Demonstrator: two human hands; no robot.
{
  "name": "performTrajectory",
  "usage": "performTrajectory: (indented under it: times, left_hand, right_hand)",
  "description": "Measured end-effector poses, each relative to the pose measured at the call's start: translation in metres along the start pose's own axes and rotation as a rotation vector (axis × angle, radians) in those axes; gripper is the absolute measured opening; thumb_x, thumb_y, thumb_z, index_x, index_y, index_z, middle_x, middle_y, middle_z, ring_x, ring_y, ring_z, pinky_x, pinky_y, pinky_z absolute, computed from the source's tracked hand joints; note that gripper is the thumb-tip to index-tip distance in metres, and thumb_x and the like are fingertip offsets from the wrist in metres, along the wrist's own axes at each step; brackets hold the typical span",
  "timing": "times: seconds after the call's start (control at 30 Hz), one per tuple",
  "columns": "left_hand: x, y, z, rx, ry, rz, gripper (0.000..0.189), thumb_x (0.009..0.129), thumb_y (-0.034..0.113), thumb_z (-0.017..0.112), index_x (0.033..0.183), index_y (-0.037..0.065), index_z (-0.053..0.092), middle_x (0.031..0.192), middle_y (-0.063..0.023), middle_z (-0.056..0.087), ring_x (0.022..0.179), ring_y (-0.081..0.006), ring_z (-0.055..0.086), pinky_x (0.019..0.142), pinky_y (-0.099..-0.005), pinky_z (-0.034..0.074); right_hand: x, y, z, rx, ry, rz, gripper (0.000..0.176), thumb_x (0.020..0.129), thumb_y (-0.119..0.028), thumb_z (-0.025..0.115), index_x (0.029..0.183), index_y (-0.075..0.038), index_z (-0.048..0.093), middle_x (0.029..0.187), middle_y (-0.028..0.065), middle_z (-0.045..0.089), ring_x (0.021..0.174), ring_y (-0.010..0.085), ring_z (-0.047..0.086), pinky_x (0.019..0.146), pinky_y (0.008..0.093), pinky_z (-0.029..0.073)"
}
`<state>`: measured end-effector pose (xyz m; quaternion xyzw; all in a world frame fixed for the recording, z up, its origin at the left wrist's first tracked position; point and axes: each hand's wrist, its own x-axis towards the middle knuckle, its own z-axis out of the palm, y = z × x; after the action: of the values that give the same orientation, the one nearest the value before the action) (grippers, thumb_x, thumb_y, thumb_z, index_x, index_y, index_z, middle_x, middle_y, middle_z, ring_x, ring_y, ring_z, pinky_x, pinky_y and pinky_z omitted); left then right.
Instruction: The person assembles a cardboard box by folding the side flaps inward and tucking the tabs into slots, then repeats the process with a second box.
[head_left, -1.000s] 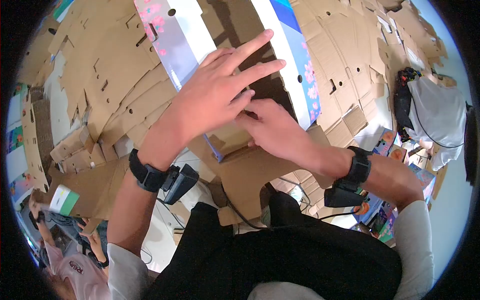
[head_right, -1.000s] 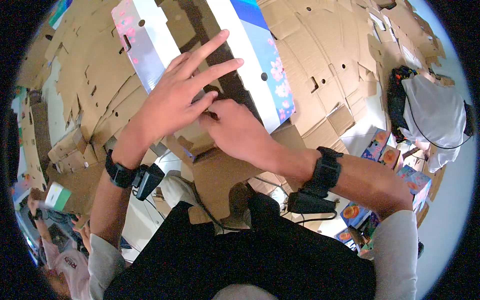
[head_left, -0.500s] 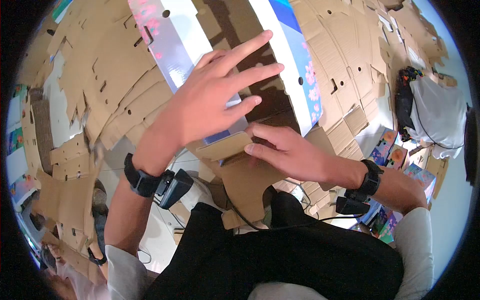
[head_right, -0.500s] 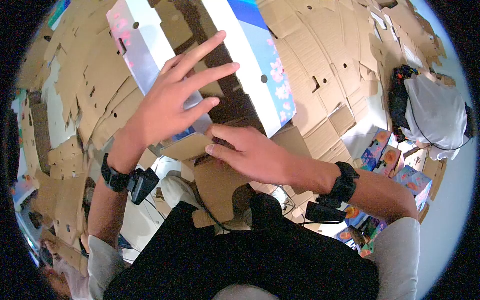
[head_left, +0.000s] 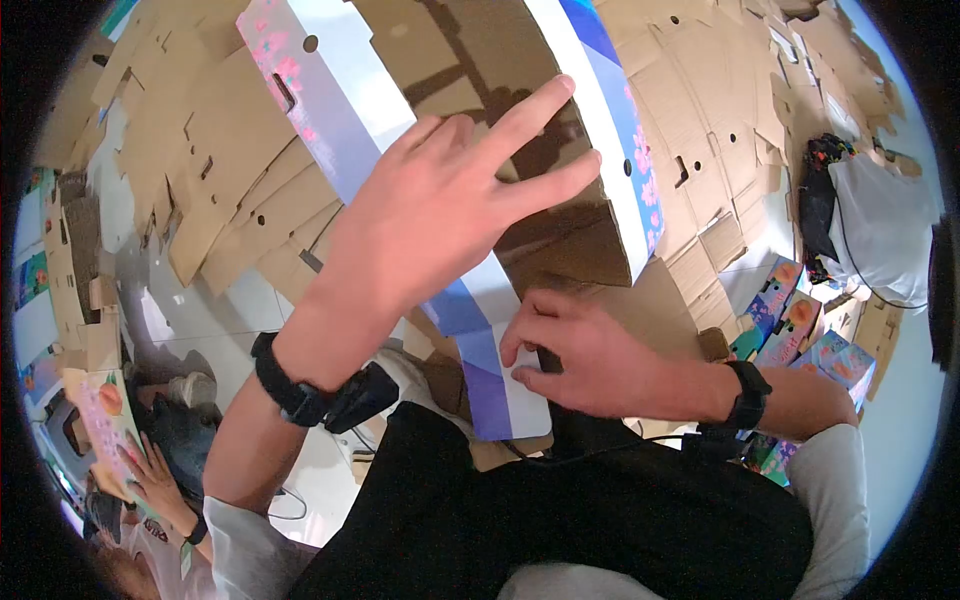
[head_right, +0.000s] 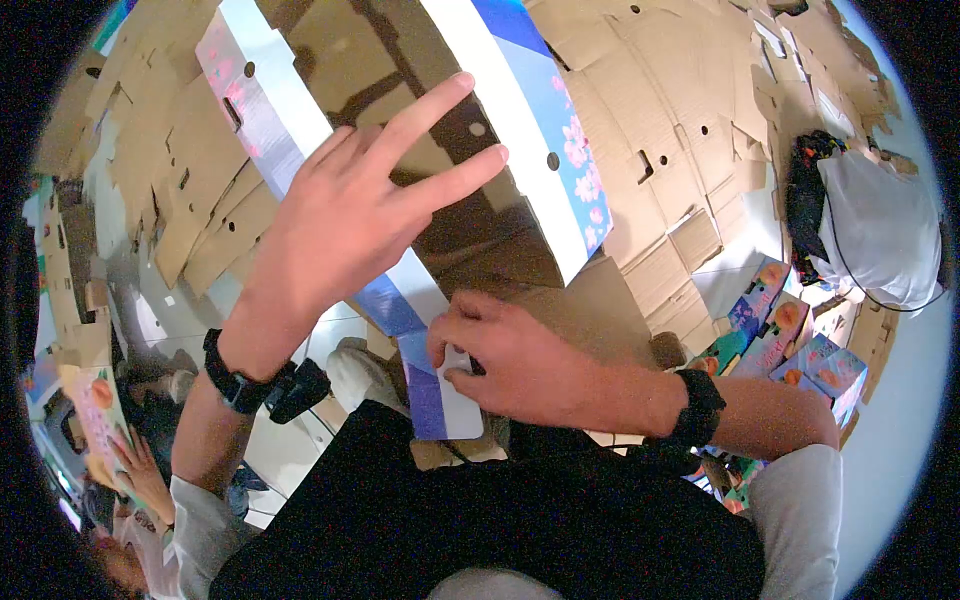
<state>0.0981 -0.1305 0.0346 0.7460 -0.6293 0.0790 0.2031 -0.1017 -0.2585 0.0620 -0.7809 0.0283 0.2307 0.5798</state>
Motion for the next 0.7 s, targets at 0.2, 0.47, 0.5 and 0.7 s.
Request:
performTrajectory:
  times: [0.2,0.47,0.5,0.7]
  left_hand:
    - [0.008,0.003,0.001,-0.087,-0.072,-0.058,0.088,0.074,-0.008,0.067,0.148,0.039,0.066,0.169,-0.0042,0.047,0.092,-0.0272,0.074,0.076,-0.0391,0.064]
    - [0.012,0.005,-0.016,-0.143,-0.198,-0.127,0.095,0.073,-0.011,0.066,0.150,0.045,0.064,0.175,0.0003,0.038,0.084,-0.0280,0.076,0.069,-0.0389,0.065]
    - [0.012,0.005,-0.016,-0.162,-0.199,-0.128,0.095,0.073,-0.011,0.066,0.150,0.045,0.063,0.176,0.0011,0.037,0.082,-0.0280,0.076,0.069,-0.0391,0.065]
    - [0.011,0.010,-0.019,-0.071,-0.215,-0.114,0.092,0.075,-0.010,0.067,0.151,0.041,0.064,0.178,0.0024,0.034,0.090,-0.0260,0.075,0.071,-0.0380,0.064]
  right_hand:
    - [-0.009,0.001,0.001,-0.070,-0.010,-0.053,0.028,0.087,0.011,0.060,0.111,-0.003,0.057,0.113,0.0197,0.049,0.111,0.0431,0.057,0.098,0.0478,0.051]
    - [-0.020,0.026,0.004,-0.320,0.228,-0.160,0.018,0.092,0.005,0.072,0.104,-0.003,0.061,0.108,0.0152,0.052,0.096,0.0309,0.060,0.079,0.0392,0.053]
    - [-0.020,0.027,0.001,-0.238,0.194,-0.024,0.019,0.093,0.000,0.074,0.106,-0.003,0.061,0.107,0.0151,0.053,0.094,0.0315,0.062,0.077,0.0407,0.054]
    - [-0.026,0.048,-0.003,-0.546,-0.039,-0.105,0.039,0.093,-0.027,0.081,0.112,-0.002,0.060,0.104,0.0168,0.062,0.093,0.0376,0.069,0.075,0.0496,0.058]
